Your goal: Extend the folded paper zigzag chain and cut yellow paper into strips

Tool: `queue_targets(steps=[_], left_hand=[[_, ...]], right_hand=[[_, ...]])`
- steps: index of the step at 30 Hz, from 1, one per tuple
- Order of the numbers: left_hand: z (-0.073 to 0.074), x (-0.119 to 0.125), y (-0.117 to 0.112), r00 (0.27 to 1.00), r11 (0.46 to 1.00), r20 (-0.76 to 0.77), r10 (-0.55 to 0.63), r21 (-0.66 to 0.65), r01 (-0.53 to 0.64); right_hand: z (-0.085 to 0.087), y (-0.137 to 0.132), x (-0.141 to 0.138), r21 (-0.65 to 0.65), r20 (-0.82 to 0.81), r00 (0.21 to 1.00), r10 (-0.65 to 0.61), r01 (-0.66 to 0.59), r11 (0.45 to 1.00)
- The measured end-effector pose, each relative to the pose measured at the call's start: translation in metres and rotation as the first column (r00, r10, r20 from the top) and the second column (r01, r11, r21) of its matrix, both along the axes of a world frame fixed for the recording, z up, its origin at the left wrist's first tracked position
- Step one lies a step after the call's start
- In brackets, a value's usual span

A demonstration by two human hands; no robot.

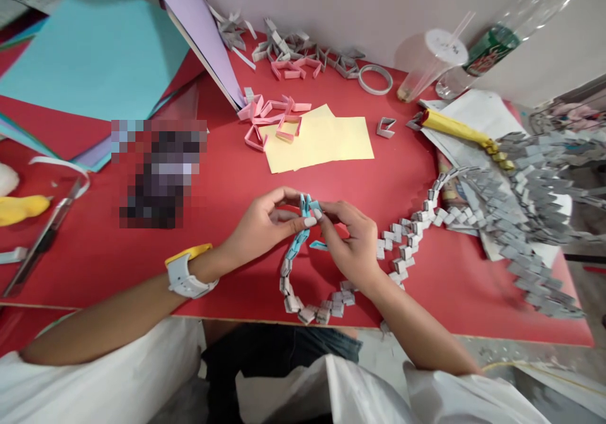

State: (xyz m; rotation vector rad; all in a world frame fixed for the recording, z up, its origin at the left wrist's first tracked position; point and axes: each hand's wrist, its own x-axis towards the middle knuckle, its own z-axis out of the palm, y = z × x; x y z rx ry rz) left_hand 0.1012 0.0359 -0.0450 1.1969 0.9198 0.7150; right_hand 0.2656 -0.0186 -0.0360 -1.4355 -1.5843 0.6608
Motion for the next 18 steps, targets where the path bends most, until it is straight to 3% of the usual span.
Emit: queue_targets(steps=[6, 9, 14, 16, 18], left_hand=[[-0.003, -0.003, -0.01, 0.997, 0.996, -0.044, 0.058, 0.073, -0.055], [-0.004, -0.005, -0.013, 0.994, 0.976, -0.077, 0.082, 0.207, -0.064], [0.0, -0.009, -0.012, 0.972, 0.839, -0.225, 0.07, 0.541, 0.065], [0.001, -0.01, -0.01, 0.964, 0.794, -0.254, 0.073, 0.6, 0.098], [0.001, -0.009, -0.009, 0.96, 0.795, -0.273, 0.066, 0.596, 0.114]], right_hand=[[0.006, -0.001, 0.001, -0.086, -0.07, 0.997, 0.014, -0.02, 0.996], [0.01, 0.0, 0.004, -0.181, -0.154, 0.988, 0.026, -0.054, 0.982], [0.013, 0.004, 0.009, -0.313, -0.257, 0.964, 0.064, -0.145, 0.939], [0.011, 0.005, 0.009, -0.351, -0.304, 0.951, 0.06, -0.17, 0.921], [0.008, 0.005, 0.007, -0.366, -0.351, 0.936, 0.003, -0.14, 0.92]])
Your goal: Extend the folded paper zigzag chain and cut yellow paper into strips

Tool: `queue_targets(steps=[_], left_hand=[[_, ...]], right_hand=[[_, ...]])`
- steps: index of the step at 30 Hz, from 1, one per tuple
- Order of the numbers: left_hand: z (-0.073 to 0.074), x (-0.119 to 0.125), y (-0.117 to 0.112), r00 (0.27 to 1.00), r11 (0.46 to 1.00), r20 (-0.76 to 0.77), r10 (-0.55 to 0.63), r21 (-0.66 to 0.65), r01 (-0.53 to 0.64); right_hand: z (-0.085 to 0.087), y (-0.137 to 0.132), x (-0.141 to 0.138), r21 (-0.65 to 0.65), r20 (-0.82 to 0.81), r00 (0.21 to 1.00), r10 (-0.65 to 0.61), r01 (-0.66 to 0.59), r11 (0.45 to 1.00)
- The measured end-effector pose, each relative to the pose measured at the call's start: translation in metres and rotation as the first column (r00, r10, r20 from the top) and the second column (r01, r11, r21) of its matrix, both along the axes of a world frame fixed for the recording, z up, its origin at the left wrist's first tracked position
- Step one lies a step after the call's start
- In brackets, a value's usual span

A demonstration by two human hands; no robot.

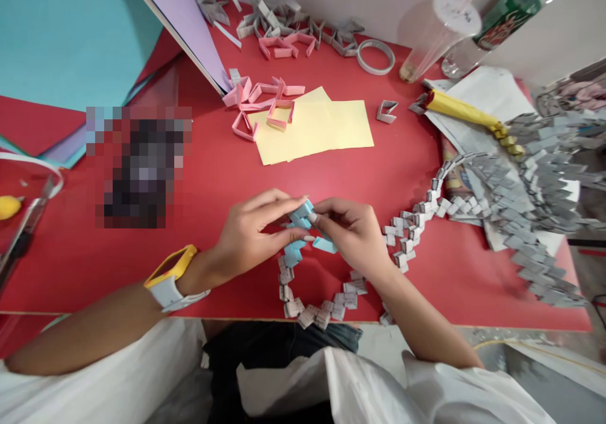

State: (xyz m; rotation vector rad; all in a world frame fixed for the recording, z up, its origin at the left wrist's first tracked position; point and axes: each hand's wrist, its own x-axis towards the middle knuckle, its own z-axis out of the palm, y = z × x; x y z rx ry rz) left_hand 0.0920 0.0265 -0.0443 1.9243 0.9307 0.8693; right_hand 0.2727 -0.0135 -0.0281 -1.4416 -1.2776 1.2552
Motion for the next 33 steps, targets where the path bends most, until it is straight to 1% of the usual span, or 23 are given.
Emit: queue_targets(steps=[3, 4, 7, 8, 10, 13, 16, 19, 23, 25, 30, 32, 33], left_hand=[[-0.002, 0.003, 0.001, 0.998, 0.992, 0.054, 0.027, -0.125, -0.02], [-0.003, 0.004, 0.001, 0.995, 0.984, 0.086, 0.055, -0.172, -0.04], [-0.005, 0.006, 0.002, 0.978, 0.963, 0.156, 0.14, -0.251, -0.098], [-0.005, 0.006, 0.002, 0.978, 0.963, 0.16, 0.136, -0.253, -0.092], [-0.005, 0.005, 0.003, 0.985, 0.975, 0.153, 0.083, -0.215, -0.049], [-0.006, 0.004, 0.003, 0.993, 0.991, 0.117, -0.008, -0.128, 0.023], [-0.007, 0.004, 0.001, 0.994, 0.991, 0.105, -0.03, -0.126, 0.043], [-0.007, 0.004, 0.0, 0.99, 0.984, 0.138, -0.012, -0.175, 0.036], [-0.004, 0.005, -0.001, 0.98, 0.976, 0.176, 0.091, -0.21, -0.053], [-0.003, 0.006, -0.002, 0.977, 0.97, 0.18, 0.117, -0.234, -0.073], [-0.002, 0.01, -0.01, 0.975, 0.969, 0.193, 0.111, -0.238, -0.063], [-0.002, 0.01, -0.012, 0.975, 0.974, 0.201, 0.092, -0.22, -0.047], [-0.001, 0.01, -0.011, 0.978, 0.98, 0.195, 0.078, -0.192, -0.04]], right_hand=[[-0.002, 0.0, -0.001, 0.034, -0.037, 0.991, -0.127, 0.128, 0.991], [-0.002, 0.0, -0.001, 0.056, -0.042, 0.99, -0.131, 0.133, 0.989], [-0.001, 0.0, 0.0, 0.104, -0.03, 0.998, -0.048, 0.051, 0.993], [0.0, -0.001, 0.001, 0.112, -0.017, 0.999, -0.04, 0.042, 0.993], [-0.001, -0.002, 0.0, 0.102, -0.013, 0.997, -0.075, 0.076, 0.992], [-0.003, -0.004, -0.003, 0.058, -0.075, 0.988, -0.133, 0.137, 0.989], [-0.005, -0.004, -0.006, 0.022, -0.142, 0.976, -0.167, 0.172, 0.985], [-0.005, -0.003, -0.005, -0.007, -0.177, 0.966, -0.188, 0.19, 0.982], [-0.003, -0.002, -0.003, 0.007, -0.102, 0.984, -0.149, 0.151, 0.989], [-0.002, -0.003, -0.005, 0.02, -0.123, 0.979, -0.161, 0.164, 0.986], [0.001, -0.011, -0.016, 0.06, -0.306, 0.905, -0.296, 0.328, 0.943], [0.001, -0.012, -0.017, 0.085, -0.315, 0.901, -0.298, 0.34, 0.937], [0.001, -0.012, -0.016, 0.09, -0.309, 0.907, -0.286, 0.327, 0.941]])
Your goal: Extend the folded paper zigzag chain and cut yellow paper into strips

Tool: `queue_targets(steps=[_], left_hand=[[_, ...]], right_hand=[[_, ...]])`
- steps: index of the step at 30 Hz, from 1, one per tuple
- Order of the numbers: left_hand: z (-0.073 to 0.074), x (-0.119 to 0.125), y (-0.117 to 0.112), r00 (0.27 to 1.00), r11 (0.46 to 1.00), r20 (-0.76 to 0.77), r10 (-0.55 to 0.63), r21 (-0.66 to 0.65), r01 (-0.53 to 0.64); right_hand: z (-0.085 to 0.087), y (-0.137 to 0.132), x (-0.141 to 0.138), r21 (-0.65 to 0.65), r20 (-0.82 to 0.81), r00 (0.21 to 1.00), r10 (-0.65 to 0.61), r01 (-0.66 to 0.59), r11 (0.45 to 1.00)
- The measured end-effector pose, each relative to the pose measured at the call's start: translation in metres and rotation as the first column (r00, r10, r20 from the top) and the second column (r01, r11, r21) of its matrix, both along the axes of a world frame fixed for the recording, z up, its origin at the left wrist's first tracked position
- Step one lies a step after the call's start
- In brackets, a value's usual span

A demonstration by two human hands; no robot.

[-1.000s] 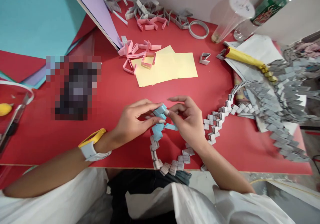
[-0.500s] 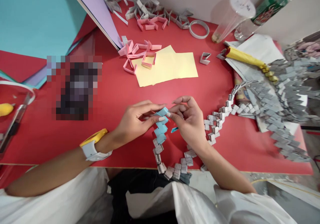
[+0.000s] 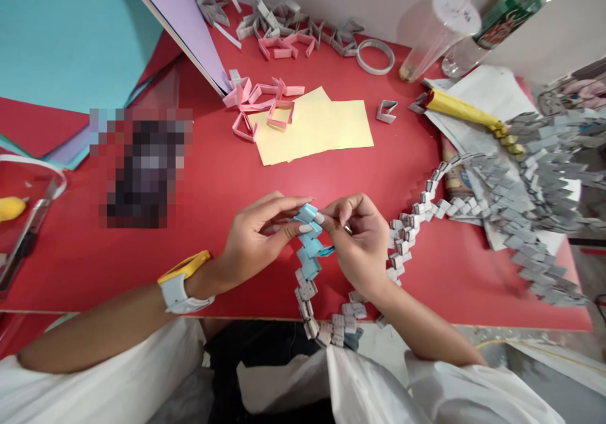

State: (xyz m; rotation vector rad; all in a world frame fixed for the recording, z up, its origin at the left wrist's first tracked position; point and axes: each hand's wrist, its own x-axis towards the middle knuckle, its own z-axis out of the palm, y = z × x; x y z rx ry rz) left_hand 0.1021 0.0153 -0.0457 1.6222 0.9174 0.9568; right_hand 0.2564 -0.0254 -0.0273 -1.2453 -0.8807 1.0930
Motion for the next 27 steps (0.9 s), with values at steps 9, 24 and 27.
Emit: queue_targets(steps=[9, 24, 27], left_hand=[[-0.003, -0.009, 0.012, 0.997, 0.997, -0.064, -0.045, 0.063, 0.049], [0.003, -0.009, 0.02, 1.0, 0.986, -0.012, -0.026, -0.168, 0.024], [0.004, -0.008, 0.023, 1.0, 0.98, 0.01, -0.022, -0.197, 0.024]], right_hand=[[-0.002, 0.011, 0.021, -0.09, 0.216, 0.936, 0.278, -0.265, 0.96], [0.01, 0.013, 0.032, -0.032, 0.424, 0.873, 0.242, -0.252, 0.967], [0.012, 0.01, 0.033, -0.053, 0.527, 0.782, 0.334, -0.362, 0.931]])
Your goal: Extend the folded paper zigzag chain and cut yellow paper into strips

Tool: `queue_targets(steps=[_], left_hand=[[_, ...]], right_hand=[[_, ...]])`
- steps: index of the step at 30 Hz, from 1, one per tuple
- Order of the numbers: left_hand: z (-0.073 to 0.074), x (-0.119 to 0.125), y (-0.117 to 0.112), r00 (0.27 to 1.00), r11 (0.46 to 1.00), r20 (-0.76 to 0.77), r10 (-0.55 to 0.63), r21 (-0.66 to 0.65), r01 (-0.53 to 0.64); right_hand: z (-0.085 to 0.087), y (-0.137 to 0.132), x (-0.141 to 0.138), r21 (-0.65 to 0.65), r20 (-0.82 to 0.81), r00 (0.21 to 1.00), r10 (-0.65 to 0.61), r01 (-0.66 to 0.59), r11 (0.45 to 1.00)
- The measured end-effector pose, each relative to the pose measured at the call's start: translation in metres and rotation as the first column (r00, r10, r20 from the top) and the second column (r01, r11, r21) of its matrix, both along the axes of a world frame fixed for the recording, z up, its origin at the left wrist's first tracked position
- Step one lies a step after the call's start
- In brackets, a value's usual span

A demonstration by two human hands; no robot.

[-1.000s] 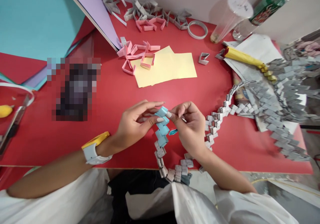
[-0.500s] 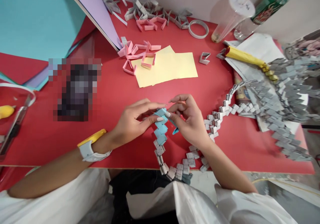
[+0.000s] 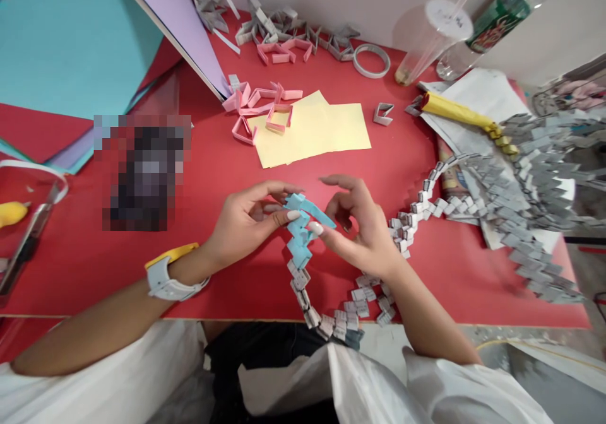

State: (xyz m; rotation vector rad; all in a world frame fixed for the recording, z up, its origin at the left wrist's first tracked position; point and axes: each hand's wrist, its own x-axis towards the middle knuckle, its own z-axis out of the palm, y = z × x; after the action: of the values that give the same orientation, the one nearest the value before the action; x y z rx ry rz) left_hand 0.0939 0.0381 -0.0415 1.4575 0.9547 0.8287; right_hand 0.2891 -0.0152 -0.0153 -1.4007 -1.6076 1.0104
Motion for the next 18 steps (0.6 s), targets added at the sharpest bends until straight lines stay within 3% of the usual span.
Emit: queue_targets(steps=[3, 7, 10, 12, 14, 16, 18], left_hand=[[0.0, 0.0, 0.001, 0.999, 0.999, 0.032, -0.036, -0.027, 0.037], [-0.003, 0.001, -0.001, 0.996, 0.996, 0.001, -0.088, -0.023, 0.088], [-0.004, 0.001, -0.002, 0.984, 0.985, -0.149, -0.096, 0.13, 0.116], [-0.001, -0.002, -0.004, 0.949, 0.937, -0.314, 0.006, 0.333, 0.105], [0.005, -0.011, -0.004, 0.865, 0.858, -0.461, 0.198, 0.509, 0.075], [0.012, -0.029, -0.005, 0.76, 0.802, -0.54, 0.362, 0.596, 0.042], [0.019, -0.056, -0.004, 0.697, 0.771, -0.556, 0.454, 0.636, 0.005]], right_hand=[[-0.003, -0.003, -0.004, -0.006, -0.011, 0.999, 0.037, -0.037, 0.999], [-0.009, -0.003, -0.008, 0.046, -0.03, 0.996, -0.09, 0.091, 0.995], [-0.015, 0.0, -0.008, 0.062, -0.014, 0.988, -0.155, 0.156, 0.986], [-0.018, 0.002, -0.008, 0.043, -0.002, 0.988, -0.151, 0.151, 0.988], [-0.02, 0.004, -0.007, 0.013, 0.006, 0.99, -0.142, 0.142, 0.99], [-0.021, 0.005, -0.007, -0.008, 0.008, 0.99, -0.144, 0.144, 0.99], [-0.02, 0.005, -0.007, -0.004, 0.013, 0.987, -0.157, 0.157, 0.988]])
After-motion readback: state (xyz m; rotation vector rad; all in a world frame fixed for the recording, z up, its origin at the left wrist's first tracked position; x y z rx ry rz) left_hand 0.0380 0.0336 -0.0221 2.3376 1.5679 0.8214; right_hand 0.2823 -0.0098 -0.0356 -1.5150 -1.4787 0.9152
